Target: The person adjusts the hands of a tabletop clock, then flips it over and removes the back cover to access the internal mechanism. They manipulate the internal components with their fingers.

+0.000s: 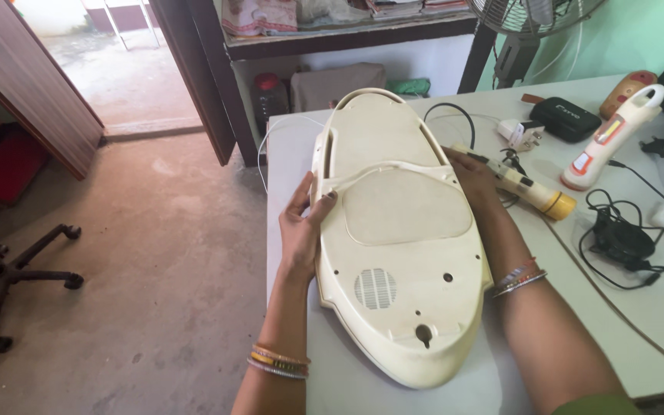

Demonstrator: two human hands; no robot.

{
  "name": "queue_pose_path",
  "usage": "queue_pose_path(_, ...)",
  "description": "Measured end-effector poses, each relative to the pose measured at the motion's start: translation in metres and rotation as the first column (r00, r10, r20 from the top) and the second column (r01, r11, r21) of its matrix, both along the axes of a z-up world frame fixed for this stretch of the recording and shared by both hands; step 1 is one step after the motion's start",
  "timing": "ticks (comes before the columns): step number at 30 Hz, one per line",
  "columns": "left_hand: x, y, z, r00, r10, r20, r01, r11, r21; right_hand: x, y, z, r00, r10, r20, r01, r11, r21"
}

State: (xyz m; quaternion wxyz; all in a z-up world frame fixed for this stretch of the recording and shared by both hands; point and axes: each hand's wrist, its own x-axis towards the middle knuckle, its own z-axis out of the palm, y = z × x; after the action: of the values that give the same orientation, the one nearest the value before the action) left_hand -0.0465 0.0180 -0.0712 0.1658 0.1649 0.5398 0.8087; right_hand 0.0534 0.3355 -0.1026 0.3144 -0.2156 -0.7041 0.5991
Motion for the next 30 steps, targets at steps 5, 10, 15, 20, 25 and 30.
queue_pose_path(5, 0.001, -0.004, 0.008, 1.000, 0.009, 0.027, -0.008, 0.999, -0.036, -0.014, 0.012, 0.006, 0.992, 0.123, -0.001, -0.120, 0.972, 0.204)
queue_pose_path(10, 0.003, -0.005, 0.014, 1.000, 0.003, 0.027, -0.003, 1.000, 0.005, -0.017, 0.025, -0.011, 0.937, 0.346, -0.055, -0.348, 0.937, -0.039)
queue_pose_path(15, 0.003, -0.003, 0.016, 1.000, -0.008, -0.006, 0.008, 1.000, 0.009, -0.018, 0.047, -0.042, 0.892, 0.446, -0.079, -0.443, 0.822, -0.359)
queue_pose_path(20, 0.002, -0.003, 0.016, 1.000, -0.003, 0.014, 0.003, 1.000, -0.014, -0.024, 0.066, -0.069, 0.880, 0.457, -0.129, -0.461, 0.755, -0.467)
queue_pose_path(25, 0.004, -0.002, 0.014, 0.999, -0.021, 0.032, 0.020, 1.000, 0.020, -0.018, 0.082, -0.089, 0.878, 0.457, -0.145, -0.458, 0.712, -0.532)
queue_pose_path(30, 0.005, -0.004, 0.014, 1.000, -0.015, 0.008, 0.015, 0.999, 0.029, -0.013, 0.074, -0.095, 0.875, 0.460, -0.152, -0.453, 0.666, -0.593)
